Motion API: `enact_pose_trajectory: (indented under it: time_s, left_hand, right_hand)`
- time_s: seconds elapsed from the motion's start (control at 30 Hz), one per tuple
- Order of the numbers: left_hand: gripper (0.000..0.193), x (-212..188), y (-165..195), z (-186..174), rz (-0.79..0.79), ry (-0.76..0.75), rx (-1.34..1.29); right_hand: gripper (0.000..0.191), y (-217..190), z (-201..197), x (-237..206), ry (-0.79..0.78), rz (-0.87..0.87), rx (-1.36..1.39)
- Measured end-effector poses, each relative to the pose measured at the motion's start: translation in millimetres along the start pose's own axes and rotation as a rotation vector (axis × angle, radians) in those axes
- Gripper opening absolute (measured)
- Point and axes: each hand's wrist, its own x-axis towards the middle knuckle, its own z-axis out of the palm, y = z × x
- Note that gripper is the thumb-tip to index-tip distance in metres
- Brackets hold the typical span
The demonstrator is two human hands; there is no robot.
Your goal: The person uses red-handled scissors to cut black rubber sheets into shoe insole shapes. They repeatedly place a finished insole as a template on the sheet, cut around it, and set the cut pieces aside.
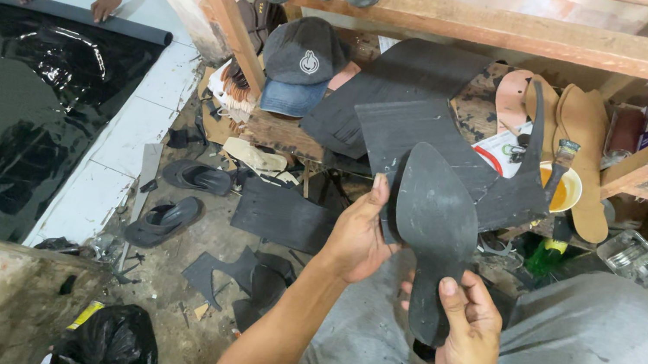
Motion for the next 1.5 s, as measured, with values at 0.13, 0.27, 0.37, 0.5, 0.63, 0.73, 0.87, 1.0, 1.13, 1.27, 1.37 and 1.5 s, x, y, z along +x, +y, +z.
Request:
enact_pose_trajectory:
  time_s: [0.13, 0.27, 0.37, 0.5, 0.63, 0.73, 0.87, 1.0, 1.13, 1.27, 1.37, 1.5]
  left_hand:
    - [0.052, 1.2, -1.8, -5.4, 0.004, -0.026, -0.013]
    - [0.053, 0.7, -1.7, -8.2, 0.043, -0.122, -0.020]
    - [0.050, 0.9, -0.8, -7.5, 0.014, -0.057, -0.017]
    - [0.050, 1.5, 0.3, -6.9, 0.035, -0.082, -0.016]
    - [0.050, 2.1, -2.8, -9.5, 0.050, -0.063, -0.013]
    - [0.048, 3.9, -6.4, -12.7, 0.063, -0.061, -0.037]
    - [0.049, 5.2, -9.9, -16.1, 0.103, -0.125, -0.058]
    - [0.049, 5.7, -9.8, -17.2, 0.090, -0.123, -0.071]
    - [0.048, 5.3, -8.7, -16.7, 0.093, -0.101, -0.058]
    - [0.049, 4.3, -8.0, -15.1, 0.090, -0.089, -0.058]
    - [0.050, 3.4, -6.8, -13.5, 0.084, -0.101, -0.059]
    - [0.051, 2.7, -4.9, -11.4, 0.064, -0.055, -0.040]
  right_hand:
    - [0.028, 2.6, 1.2, -0.1, -0.005, 0.006, -0.006]
    - [0.029, 3.2, 2.0, -0.8, 0.000, -0.002, -0.026]
    - [0.029, 3.1, 2.7, -0.2, 0.003, 0.005, -0.027]
    - [0.029, 2.8, 3.9, 0.3, 0.004, 0.018, -0.027]
    - [0.029, 3.6, 5.1, -0.1, -0.016, 0.008, -0.009]
    - [0.029, 4.7, 5.6, 0.2, -0.006, 0.020, -0.007]
    - [0.028, 6.2, 5.8, 0.8, 0.005, 0.034, -0.012]
    - [0.028, 6.1, 6.1, 0.7, -0.007, 0.034, -0.007]
    - [0.028, 5.1, 6.9, 0.1, -0.013, 0.039, -0.009]
    - [0.029, 4.5, 8.0, 0.1, -0.019, 0.035, -0.004]
    - [0.029, 4.0, 8.7, 0.2, -0.013, 0.042, -0.010]
    - [0.030, 3.1, 9.7, -0.1, -0.020, 0.037, -0.014]
